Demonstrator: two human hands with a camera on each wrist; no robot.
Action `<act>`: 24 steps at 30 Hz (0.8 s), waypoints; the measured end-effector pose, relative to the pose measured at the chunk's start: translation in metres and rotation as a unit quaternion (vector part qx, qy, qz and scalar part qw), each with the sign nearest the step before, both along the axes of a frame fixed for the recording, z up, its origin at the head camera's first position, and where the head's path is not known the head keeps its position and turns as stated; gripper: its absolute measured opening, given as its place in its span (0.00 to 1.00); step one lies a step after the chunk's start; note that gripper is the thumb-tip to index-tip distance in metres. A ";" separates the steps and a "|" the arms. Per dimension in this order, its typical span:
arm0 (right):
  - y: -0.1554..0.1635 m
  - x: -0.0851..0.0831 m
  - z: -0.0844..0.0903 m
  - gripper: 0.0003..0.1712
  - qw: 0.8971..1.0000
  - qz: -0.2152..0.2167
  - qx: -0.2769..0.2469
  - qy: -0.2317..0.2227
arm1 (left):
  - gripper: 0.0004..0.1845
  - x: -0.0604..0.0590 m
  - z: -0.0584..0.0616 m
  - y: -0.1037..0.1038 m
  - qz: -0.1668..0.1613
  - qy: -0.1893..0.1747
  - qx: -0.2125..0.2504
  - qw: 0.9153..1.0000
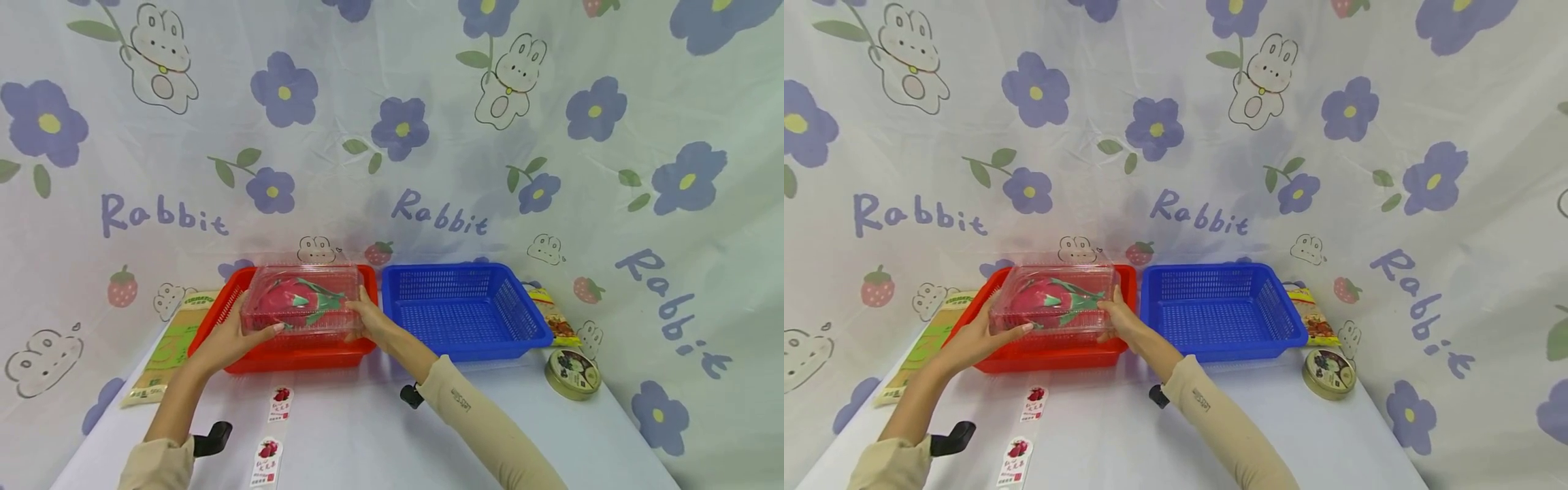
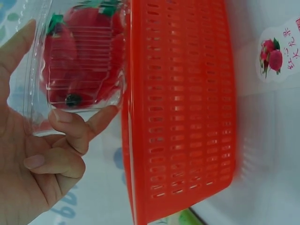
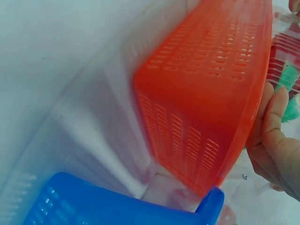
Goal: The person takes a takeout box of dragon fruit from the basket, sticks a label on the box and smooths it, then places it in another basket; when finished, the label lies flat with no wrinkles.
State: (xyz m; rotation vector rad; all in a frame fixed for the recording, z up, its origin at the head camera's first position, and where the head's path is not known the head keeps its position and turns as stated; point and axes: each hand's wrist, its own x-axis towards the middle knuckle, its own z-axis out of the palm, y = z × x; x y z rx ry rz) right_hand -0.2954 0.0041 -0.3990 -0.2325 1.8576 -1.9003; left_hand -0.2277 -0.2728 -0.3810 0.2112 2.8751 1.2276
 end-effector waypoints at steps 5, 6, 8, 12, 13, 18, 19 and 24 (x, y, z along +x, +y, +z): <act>0.004 0.005 0.000 0.45 1.000 0.005 0.010 0.006 | 0.61 0.005 0.001 0.003 0.004 -0.001 -0.007 1.000; 0.005 0.006 0.000 0.45 1.000 0.007 0.011 0.007 | 0.61 0.006 0.001 0.004 0.007 -0.004 -0.011 1.000; 0.008 0.009 -0.001 0.45 1.000 0.007 0.016 0.009 | 0.61 0.007 0.001 0.006 0.012 -0.008 -0.021 1.000; 0.013 0.013 -0.001 0.45 1.000 0.007 0.021 0.005 | 0.62 0.011 0.001 0.009 0.023 -0.016 -0.042 0.999; 0.014 0.014 -0.001 0.45 1.000 0.008 0.021 0.006 | 0.62 0.012 0.001 0.010 0.023 -0.014 -0.044 0.999; 0.017 0.018 0.002 0.46 1.000 0.010 0.014 0.008 | 0.62 0.016 0.002 0.012 0.023 -0.004 -0.043 0.999; 0.018 0.019 0.002 0.46 1.000 0.011 0.011 0.009 | 0.62 0.017 0.003 0.013 0.023 -0.002 -0.043 0.999; 0.020 0.023 0.003 0.45 1.000 0.009 0.008 0.012 | 0.62 0.021 0.004 0.015 0.021 0.005 -0.038 0.999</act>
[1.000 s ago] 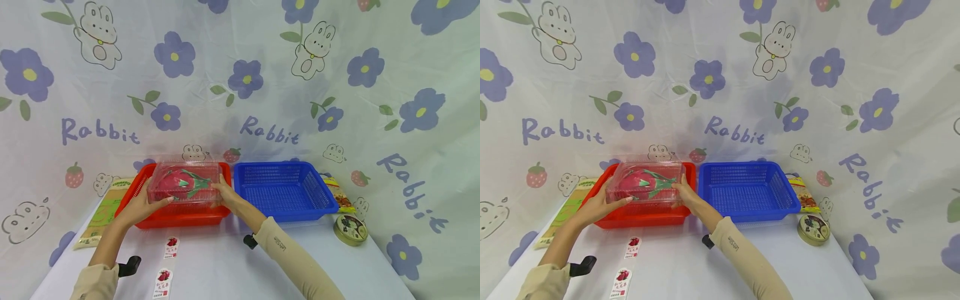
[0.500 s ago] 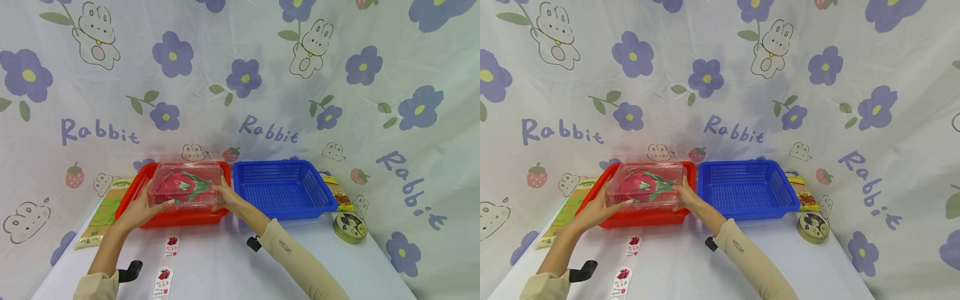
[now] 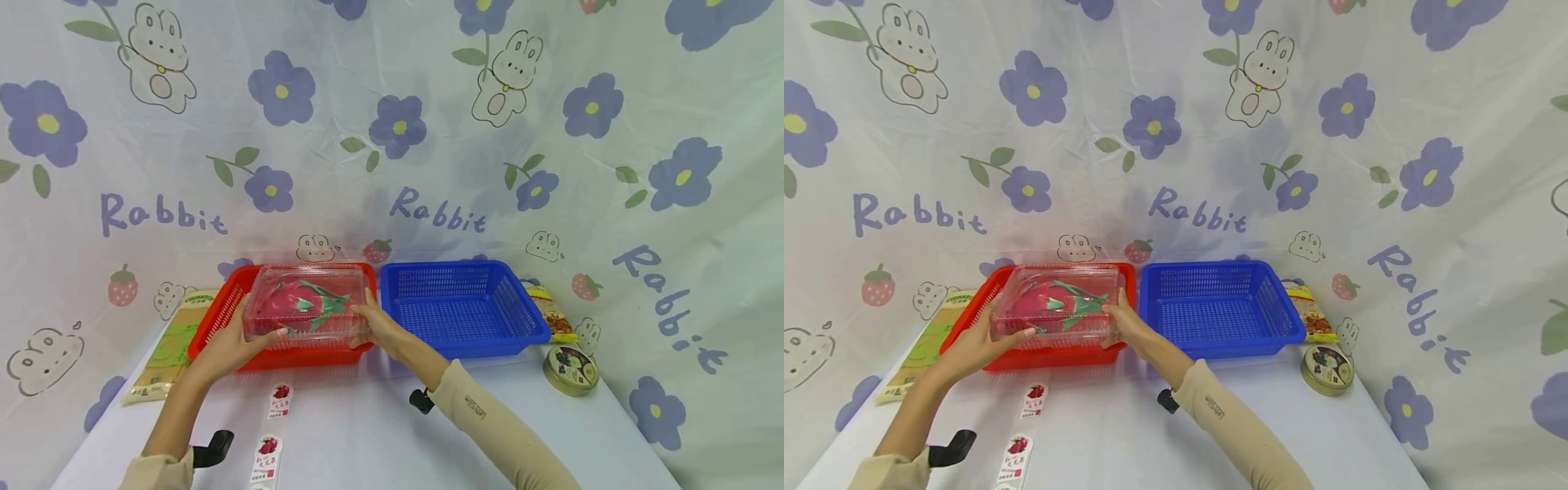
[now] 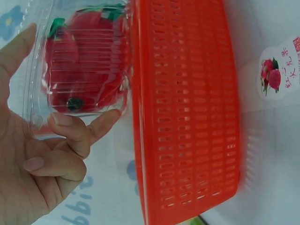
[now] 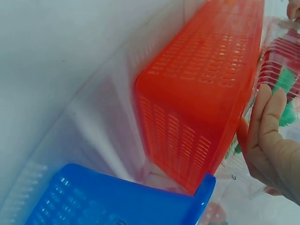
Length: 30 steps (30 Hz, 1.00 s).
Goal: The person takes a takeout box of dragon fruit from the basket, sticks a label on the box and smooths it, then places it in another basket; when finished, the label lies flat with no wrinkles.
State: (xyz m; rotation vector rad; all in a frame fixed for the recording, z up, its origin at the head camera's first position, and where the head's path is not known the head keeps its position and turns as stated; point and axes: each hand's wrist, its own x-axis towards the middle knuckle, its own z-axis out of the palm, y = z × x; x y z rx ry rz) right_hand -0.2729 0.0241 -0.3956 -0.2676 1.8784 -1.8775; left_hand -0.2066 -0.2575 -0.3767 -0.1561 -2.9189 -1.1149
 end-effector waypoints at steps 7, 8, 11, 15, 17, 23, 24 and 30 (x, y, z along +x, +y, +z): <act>0.006 0.005 0.000 0.45 1.000 0.003 0.013 -0.001 | 0.61 0.007 -0.001 0.004 -0.003 0.008 0.004 1.000; 0.007 0.006 0.000 0.46 1.000 0.003 0.015 0.001 | 0.61 0.008 -0.001 0.005 -0.002 0.009 0.002 1.000; 0.010 0.009 0.001 0.46 1.000 0.003 0.022 0.004 | 0.61 0.012 0.000 0.008 0.001 0.013 0.001 1.000; 0.013 0.012 0.002 0.46 1.000 0.009 0.018 0.007 | 0.61 0.016 0.001 0.011 0.005 0.018 -0.002 1.000; 0.015 0.014 0.003 0.46 1.000 0.012 0.020 0.008 | 0.61 0.018 0.001 0.012 0.007 0.018 -0.005 1.000; 0.017 0.018 0.004 0.46 1.000 0.019 0.021 0.009 | 0.62 0.022 0.002 0.016 0.015 0.005 -0.015 1.000; 0.018 0.019 0.004 0.46 1.000 0.020 0.020 0.008 | 0.63 0.023 0.003 0.016 0.015 0.003 -0.018 1.000; 0.019 0.022 0.003 0.46 0.999 0.016 0.030 0.005 | 0.62 0.027 0.002 0.017 0.015 0.002 -0.021 1.000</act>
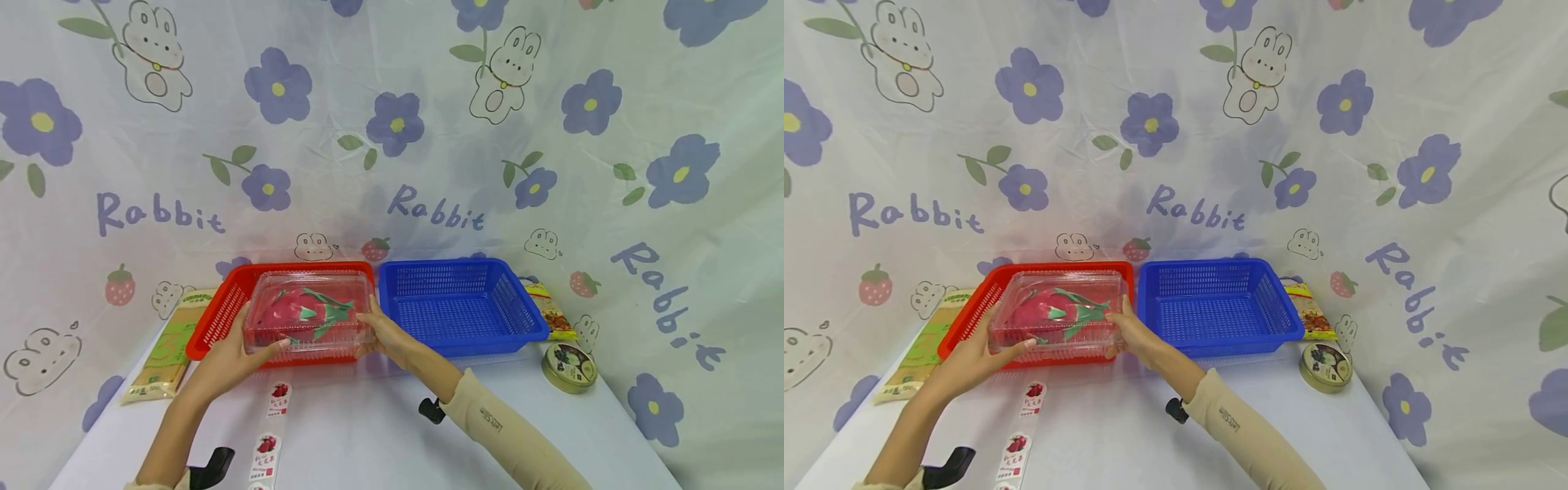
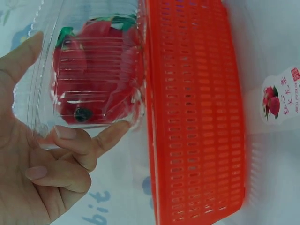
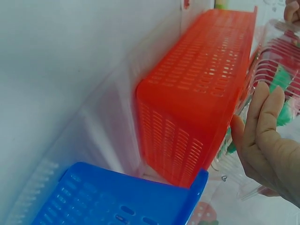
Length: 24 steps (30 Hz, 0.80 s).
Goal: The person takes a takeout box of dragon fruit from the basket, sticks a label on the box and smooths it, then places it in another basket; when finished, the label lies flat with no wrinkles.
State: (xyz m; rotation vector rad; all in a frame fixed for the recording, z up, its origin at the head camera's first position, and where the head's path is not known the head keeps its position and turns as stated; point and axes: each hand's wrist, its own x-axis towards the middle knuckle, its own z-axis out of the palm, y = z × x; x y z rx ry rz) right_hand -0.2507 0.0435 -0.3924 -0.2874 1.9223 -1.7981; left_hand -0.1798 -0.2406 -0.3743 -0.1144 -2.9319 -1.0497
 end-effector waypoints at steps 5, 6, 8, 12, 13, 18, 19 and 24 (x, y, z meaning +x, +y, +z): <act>0.003 0.002 0.001 0.46 1.000 -0.005 0.002 -0.001 | 0.62 0.002 0.000 0.003 0.001 0.001 -0.005 1.000; 0.004 0.003 0.001 0.46 1.000 -0.004 -0.001 -0.001 | 0.62 0.003 0.000 0.003 0.001 0.001 -0.007 1.000; 0.005 0.005 0.002 0.46 1.000 -0.002 -0.007 0.001 | 0.62 0.004 0.001 0.005 0.002 0.001 -0.009 1.000; 0.008 0.008 0.003 0.45 1.000 0.008 -0.018 0.005 | 0.63 0.006 0.003 0.007 0.006 -0.004 -0.017 1.000; 0.009 0.008 0.003 0.46 1.000 0.007 -0.016 0.006 | 0.63 0.007 0.003 0.008 0.007 -0.005 -0.017 1.000; 0.013 0.012 0.003 0.47 1.000 0.008 -0.002 0.009 | 0.62 0.010 0.002 0.012 0.008 0.000 -0.012 1.000; 0.014 0.012 0.002 0.47 1.000 0.008 -0.001 0.008 | 0.62 0.010 0.001 0.012 0.007 0.002 -0.011 1.000; 0.018 0.016 0.001 0.48 1.000 0.012 0.005 0.004 | 0.62 0.012 -0.002 0.013 0.003 0.006 -0.006 1.000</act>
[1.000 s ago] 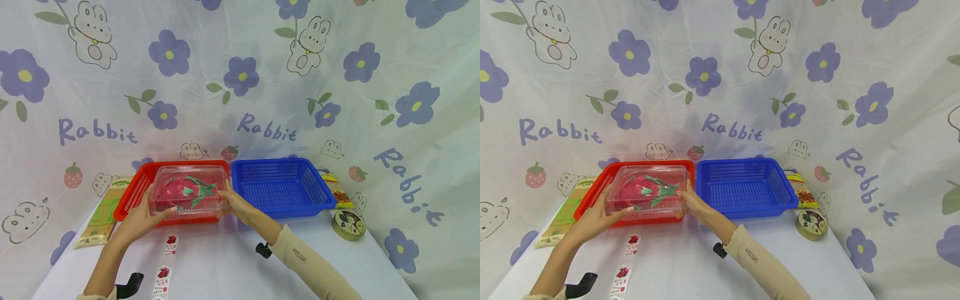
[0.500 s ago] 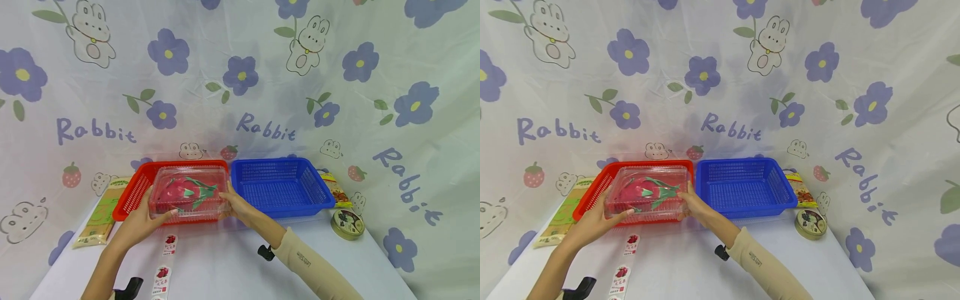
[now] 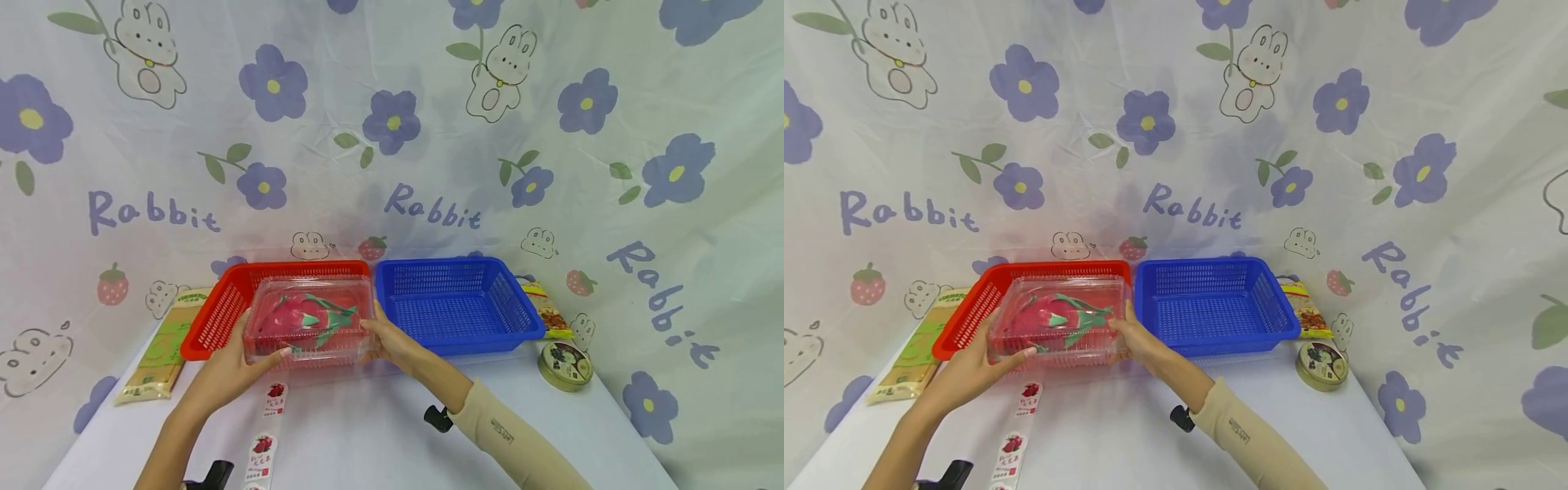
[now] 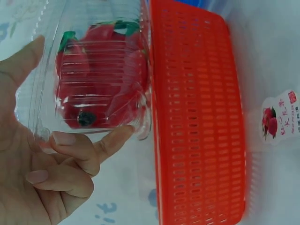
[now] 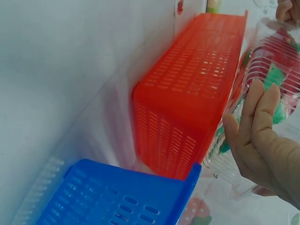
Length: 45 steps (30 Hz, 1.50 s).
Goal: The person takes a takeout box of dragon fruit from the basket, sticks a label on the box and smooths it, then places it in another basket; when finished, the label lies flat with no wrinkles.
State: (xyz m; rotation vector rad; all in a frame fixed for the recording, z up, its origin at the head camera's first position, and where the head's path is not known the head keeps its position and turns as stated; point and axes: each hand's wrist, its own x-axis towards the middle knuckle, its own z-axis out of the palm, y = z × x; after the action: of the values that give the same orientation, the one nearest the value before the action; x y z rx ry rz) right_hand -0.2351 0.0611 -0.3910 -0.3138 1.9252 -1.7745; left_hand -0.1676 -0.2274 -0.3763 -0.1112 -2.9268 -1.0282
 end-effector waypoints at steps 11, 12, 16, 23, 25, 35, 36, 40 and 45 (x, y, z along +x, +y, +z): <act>0.004 0.010 0.001 0.48 1.000 -0.002 0.003 -0.008 | 0.62 0.006 -0.004 0.001 0.001 -0.016 -0.006 1.000; 0.005 0.011 0.000 0.48 1.000 -0.003 0.004 -0.008 | 0.62 0.006 -0.004 0.002 0.001 -0.017 -0.005 1.000; 0.008 0.013 -0.001 0.48 1.000 -0.001 0.007 -0.011 | 0.62 0.008 -0.004 0.004 0.000 -0.019 0.000 1.000; 0.014 0.019 -0.001 0.48 1.000 0.005 0.009 -0.007 | 0.63 0.013 -0.001 0.009 0.004 -0.031 -0.003 1.000; 0.016 0.021 -0.001 0.49 1.000 0.007 0.007 -0.005 | 0.63 0.015 0.000 0.011 0.007 -0.033 -0.003 0.999; 0.027 0.034 0.000 0.48 1.000 0.015 -0.003 0.001 | 0.65 0.028 0.003 0.022 0.017 -0.054 -0.017 0.998; 0.028 0.036 0.000 0.48 1.000 0.016 -0.002 0.002 | 0.65 0.029 0.003 0.023 0.016 -0.055 -0.018 0.998; 0.032 0.041 0.001 0.47 1.000 0.016 0.003 0.002 | 0.65 0.034 0.002 0.026 0.020 -0.059 -0.023 0.998; 0.036 0.047 0.002 0.48 1.000 0.014 0.006 0.001 | 0.65 0.038 0.000 0.031 0.028 -0.061 -0.032 0.997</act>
State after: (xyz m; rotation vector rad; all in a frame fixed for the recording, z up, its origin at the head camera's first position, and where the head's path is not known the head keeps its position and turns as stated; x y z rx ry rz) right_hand -0.1884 0.0975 -0.3892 -0.3364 1.9238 -1.7453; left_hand -0.1292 -0.1960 -0.3767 0.0339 -3.0525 -0.9673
